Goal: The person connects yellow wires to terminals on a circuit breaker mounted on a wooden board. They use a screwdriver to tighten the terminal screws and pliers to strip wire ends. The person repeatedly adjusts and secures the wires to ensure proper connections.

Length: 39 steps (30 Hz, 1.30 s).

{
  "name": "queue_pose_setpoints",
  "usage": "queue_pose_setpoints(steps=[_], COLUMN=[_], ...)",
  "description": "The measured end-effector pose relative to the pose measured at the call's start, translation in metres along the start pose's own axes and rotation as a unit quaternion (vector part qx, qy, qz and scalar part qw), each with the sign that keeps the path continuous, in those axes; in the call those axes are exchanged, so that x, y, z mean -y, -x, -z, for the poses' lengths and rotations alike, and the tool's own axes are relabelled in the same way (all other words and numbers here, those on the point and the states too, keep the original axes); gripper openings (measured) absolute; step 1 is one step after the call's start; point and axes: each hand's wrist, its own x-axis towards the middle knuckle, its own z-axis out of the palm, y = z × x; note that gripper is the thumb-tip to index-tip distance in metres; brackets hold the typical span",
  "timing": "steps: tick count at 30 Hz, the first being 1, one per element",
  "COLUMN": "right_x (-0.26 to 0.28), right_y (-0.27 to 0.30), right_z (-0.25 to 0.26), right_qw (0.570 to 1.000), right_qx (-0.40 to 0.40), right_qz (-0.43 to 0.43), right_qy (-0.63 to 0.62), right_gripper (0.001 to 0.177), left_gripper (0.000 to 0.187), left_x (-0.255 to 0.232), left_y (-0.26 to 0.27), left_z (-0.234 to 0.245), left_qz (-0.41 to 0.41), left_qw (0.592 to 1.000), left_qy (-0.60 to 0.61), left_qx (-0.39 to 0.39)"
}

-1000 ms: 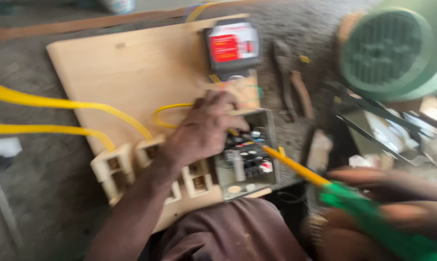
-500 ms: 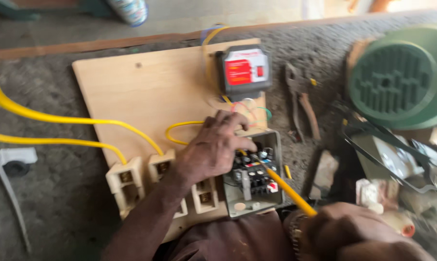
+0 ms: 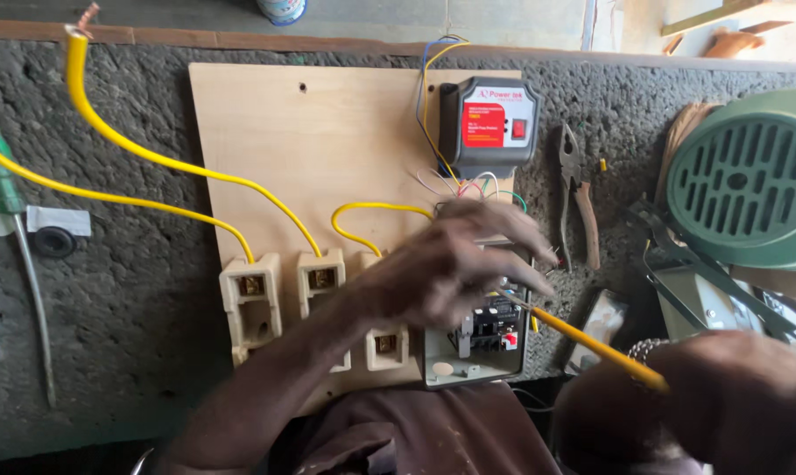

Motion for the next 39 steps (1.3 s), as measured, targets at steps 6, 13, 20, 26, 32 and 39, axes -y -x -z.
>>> queue_pose_setpoints(steps=[6, 13, 20, 26, 32, 39], right_x=[0.002, -0.018, -0.014, -0.009, -0.011, -0.017], right_y=[0.004, -0.007, 0.019, 0.022, 0.031, 0.043], right_z=[0.012, 0.025, 0.034, 0.042, 0.036, 0.032], right_qw=[0.998, 0.975, 0.991, 0.993, 0.992, 0.991], right_qx=[0.038, 0.133, 0.116, 0.084, 0.086, 0.082], right_qz=[0.013, 0.02, 0.045, 0.001, -0.061, -0.044], right_qy=[-0.05, -0.179, 0.052, 0.084, -0.071, 0.097], right_gripper=[0.031, 0.034, 0.035, 0.079, 0.027, 0.033], left_gripper=[0.055, 0.031, 0.041, 0.032, 0.021, 0.043], left_x=[-0.042, -0.037, -0.023, -0.013, -0.025, -0.028], left_y=[-0.02, -0.027, -0.058, -0.042, -0.043, -0.049], left_z=[-0.047, -0.037, -0.038, -0.023, -0.022, -0.033], left_qz=[-0.009, 0.076, 0.017, 0.06, 0.109, 0.065], left_qw=[0.99, 0.996, 0.996, 0.963, 0.978, 0.994], left_qy=[0.059, 0.015, -0.012, 0.145, 0.049, -0.002], left_qx=[0.124, 0.039, 0.084, 0.221, 0.168, 0.086])
